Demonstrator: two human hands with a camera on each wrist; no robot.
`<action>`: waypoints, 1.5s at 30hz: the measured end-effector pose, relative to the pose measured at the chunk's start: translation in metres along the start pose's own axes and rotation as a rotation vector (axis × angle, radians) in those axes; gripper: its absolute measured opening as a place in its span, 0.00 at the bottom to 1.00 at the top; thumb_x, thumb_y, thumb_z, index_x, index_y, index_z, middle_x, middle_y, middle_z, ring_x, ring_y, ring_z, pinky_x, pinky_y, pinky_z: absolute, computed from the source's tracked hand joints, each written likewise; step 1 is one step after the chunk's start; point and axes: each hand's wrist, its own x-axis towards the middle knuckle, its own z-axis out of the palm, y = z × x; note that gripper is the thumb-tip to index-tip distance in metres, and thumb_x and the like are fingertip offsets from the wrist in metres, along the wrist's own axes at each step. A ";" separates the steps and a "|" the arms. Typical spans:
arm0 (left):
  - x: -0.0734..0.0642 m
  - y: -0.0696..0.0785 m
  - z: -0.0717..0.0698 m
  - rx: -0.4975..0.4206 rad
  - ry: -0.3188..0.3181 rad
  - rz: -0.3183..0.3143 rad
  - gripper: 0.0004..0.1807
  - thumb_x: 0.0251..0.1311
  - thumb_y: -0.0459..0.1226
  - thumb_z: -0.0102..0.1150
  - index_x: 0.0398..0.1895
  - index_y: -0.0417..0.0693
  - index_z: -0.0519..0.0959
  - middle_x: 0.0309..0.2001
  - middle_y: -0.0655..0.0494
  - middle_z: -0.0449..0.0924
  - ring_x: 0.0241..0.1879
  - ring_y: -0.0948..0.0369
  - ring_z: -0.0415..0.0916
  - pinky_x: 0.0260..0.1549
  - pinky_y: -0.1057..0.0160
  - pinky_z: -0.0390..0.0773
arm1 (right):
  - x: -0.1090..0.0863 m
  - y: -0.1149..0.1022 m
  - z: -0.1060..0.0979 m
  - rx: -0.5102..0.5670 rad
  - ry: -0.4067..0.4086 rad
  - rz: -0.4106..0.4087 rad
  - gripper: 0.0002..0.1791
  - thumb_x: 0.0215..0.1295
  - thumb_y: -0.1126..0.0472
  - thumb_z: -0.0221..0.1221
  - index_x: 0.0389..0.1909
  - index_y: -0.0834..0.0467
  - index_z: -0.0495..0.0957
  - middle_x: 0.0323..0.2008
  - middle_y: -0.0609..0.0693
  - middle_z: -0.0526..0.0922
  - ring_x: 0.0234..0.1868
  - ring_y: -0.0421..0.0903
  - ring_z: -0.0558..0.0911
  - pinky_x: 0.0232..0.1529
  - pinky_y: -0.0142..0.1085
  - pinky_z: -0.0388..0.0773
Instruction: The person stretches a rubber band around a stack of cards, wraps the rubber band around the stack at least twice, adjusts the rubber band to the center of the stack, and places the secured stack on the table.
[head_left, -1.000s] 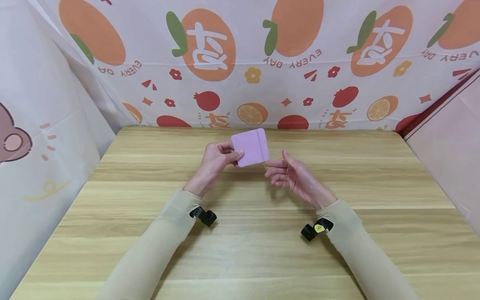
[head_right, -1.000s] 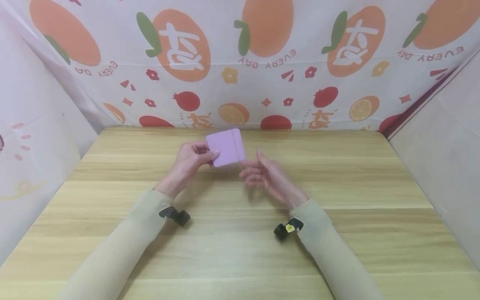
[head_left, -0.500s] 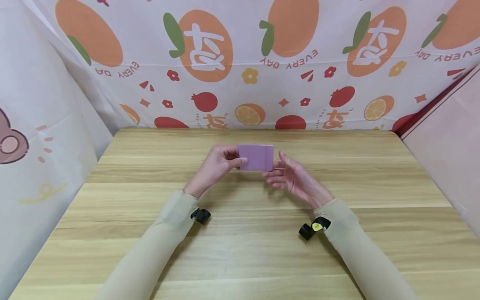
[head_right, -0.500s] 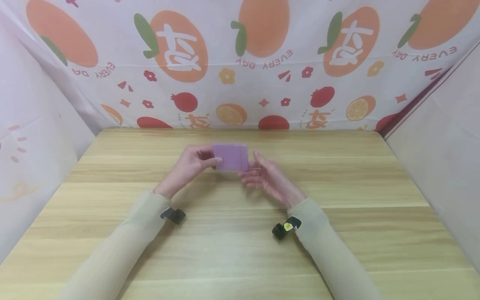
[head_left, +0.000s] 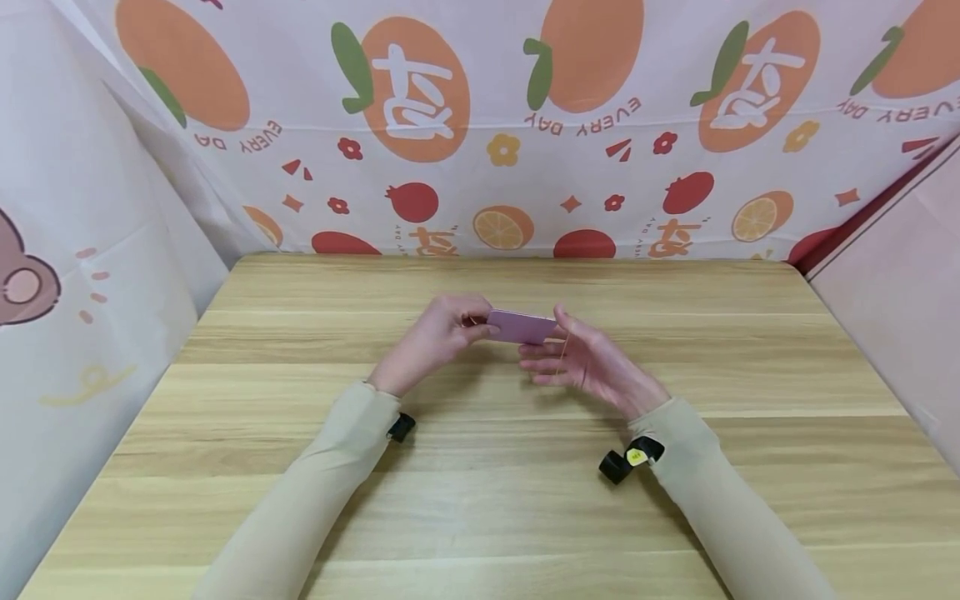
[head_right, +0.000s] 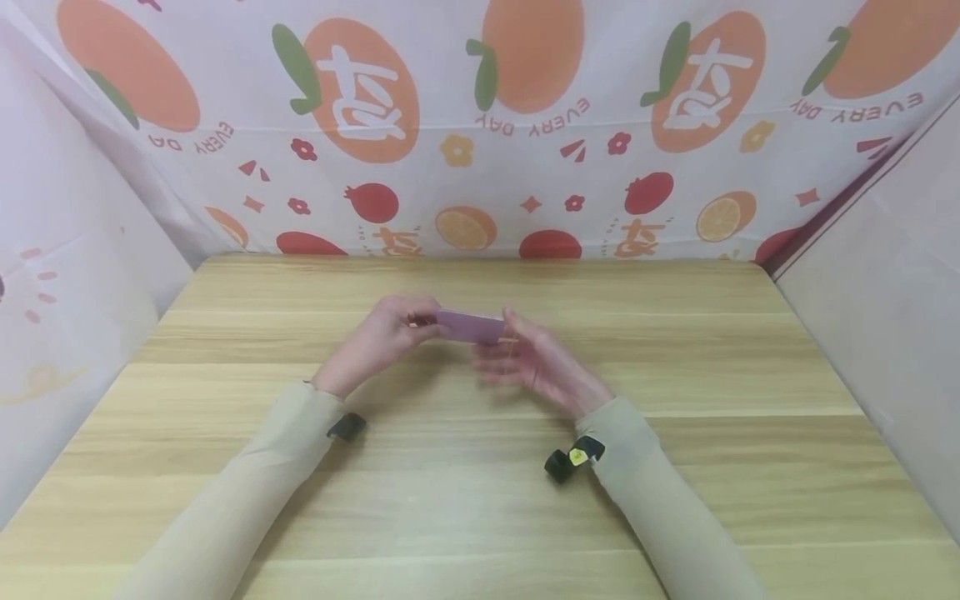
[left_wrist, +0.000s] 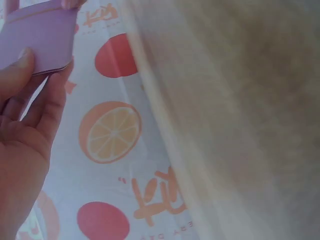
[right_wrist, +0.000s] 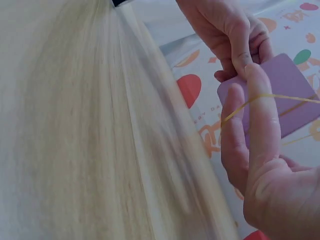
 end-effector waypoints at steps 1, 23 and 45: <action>0.000 0.001 0.000 0.014 -0.004 0.012 0.07 0.58 0.27 0.66 0.26 0.46 0.81 0.30 0.59 0.79 0.29 0.62 0.72 0.29 0.63 0.73 | -0.001 0.000 0.001 -0.005 0.001 0.000 0.38 0.72 0.39 0.51 0.67 0.64 0.54 0.60 0.71 0.68 0.59 0.66 0.74 0.54 0.52 0.75; -0.001 0.019 0.015 0.175 0.052 0.187 0.09 0.56 0.21 0.63 0.30 0.42 0.85 0.32 0.55 0.84 0.28 0.63 0.75 0.31 0.65 0.76 | -0.001 0.000 0.009 -0.020 0.155 0.009 0.12 0.75 0.55 0.49 0.48 0.60 0.71 0.25 0.49 0.80 0.29 0.44 0.84 0.38 0.34 0.81; 0.004 0.012 0.017 -0.058 0.150 -0.347 0.08 0.58 0.30 0.66 0.23 0.41 0.79 0.20 0.54 0.75 0.24 0.60 0.67 0.23 0.64 0.65 | 0.004 0.005 0.027 -0.226 0.434 -0.467 0.17 0.65 0.71 0.61 0.54 0.69 0.72 0.39 0.55 0.86 0.39 0.46 0.86 0.51 0.49 0.77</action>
